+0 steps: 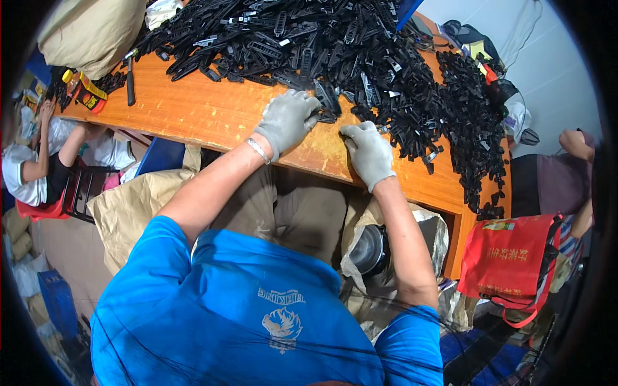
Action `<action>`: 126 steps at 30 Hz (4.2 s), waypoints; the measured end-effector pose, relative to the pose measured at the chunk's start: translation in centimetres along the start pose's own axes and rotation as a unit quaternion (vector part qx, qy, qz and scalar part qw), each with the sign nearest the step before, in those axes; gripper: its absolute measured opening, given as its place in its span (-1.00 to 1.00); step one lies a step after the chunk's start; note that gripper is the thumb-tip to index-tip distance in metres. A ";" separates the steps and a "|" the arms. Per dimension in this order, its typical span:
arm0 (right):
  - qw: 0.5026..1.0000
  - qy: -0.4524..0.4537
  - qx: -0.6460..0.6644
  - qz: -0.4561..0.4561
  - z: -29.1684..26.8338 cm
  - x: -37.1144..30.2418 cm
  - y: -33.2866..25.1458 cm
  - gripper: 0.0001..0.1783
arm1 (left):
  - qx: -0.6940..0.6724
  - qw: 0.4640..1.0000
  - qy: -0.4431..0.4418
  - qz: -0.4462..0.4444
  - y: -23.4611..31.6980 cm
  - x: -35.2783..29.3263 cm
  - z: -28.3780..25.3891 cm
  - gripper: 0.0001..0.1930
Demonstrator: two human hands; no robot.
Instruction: The person assembles black plastic components by hand and drops the assembled pieces into a bag.
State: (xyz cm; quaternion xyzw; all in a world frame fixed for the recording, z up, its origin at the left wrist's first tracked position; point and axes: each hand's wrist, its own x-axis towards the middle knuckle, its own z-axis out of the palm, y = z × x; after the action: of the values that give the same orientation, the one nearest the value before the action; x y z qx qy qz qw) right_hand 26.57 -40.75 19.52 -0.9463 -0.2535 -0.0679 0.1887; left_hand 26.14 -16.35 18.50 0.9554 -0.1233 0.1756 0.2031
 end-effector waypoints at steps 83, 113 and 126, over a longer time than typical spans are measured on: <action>0.984 -0.010 -0.166 -0.066 -4.5 5.0 5.1 -0.71 | -0.646 0.695 -0.248 -0.198 3.5 -2.7 -4.0 -0.51; 0.990 0.057 -0.077 -0.100 -1.7 2.6 3.7 -0.67 | -0.035 0.999 -0.019 -0.019 1.9 -6.1 -2.2 -0.78; 0.994 0.086 0.042 -0.057 -1.1 2.3 2.6 -0.65 | -0.032 0.999 -0.007 -0.010 1.5 -6.4 -1.8 -0.78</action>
State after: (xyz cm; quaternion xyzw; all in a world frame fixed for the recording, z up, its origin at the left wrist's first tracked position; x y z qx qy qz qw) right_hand 29.82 -42.25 20.21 -0.9122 -0.2921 -0.1489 0.2457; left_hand 19.35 -15.85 18.12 0.9507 -0.1204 0.1631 0.2346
